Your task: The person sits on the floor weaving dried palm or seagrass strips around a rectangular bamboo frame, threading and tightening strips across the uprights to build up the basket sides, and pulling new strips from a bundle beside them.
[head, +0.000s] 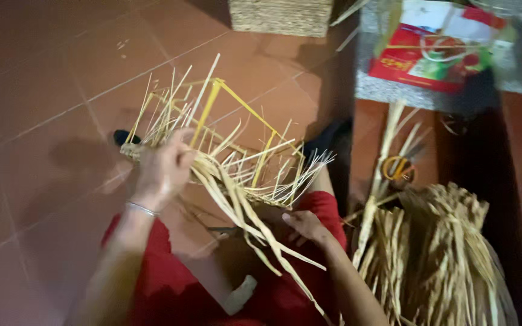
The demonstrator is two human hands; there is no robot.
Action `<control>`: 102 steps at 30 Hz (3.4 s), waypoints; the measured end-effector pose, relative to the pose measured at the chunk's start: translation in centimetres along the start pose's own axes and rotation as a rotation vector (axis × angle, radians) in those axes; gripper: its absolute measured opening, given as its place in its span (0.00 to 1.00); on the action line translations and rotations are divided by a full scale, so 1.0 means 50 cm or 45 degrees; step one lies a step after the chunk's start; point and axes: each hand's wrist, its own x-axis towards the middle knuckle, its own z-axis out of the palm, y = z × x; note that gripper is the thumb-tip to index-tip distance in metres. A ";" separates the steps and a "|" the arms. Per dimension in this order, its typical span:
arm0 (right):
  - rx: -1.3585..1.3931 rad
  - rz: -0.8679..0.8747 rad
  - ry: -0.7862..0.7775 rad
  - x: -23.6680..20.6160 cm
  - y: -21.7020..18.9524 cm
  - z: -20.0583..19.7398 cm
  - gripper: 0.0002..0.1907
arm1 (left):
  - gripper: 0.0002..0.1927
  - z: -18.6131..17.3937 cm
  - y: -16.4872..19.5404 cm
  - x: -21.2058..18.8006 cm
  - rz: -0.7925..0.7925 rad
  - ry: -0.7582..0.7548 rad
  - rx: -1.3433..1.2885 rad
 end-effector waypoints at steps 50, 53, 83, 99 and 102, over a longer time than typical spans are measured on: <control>-1.072 -0.973 0.523 -0.157 -0.342 0.173 0.27 | 0.07 0.325 -0.219 -0.147 0.111 0.085 -0.223; -1.324 -0.649 0.452 -0.137 -0.343 0.214 0.32 | 0.14 0.334 -0.229 -0.132 0.139 0.057 -0.303; -1.476 -1.838 0.602 -0.159 -0.420 0.222 0.22 | 0.27 0.346 -0.247 -0.158 0.209 0.064 -0.592; -1.845 -1.110 0.665 -0.078 -0.361 0.189 0.07 | 0.44 0.308 -0.179 -0.151 -0.035 -0.122 -0.383; -1.673 -0.743 0.421 -0.057 -0.341 0.137 0.07 | 0.33 0.309 -0.170 -0.161 -0.027 -0.023 -0.344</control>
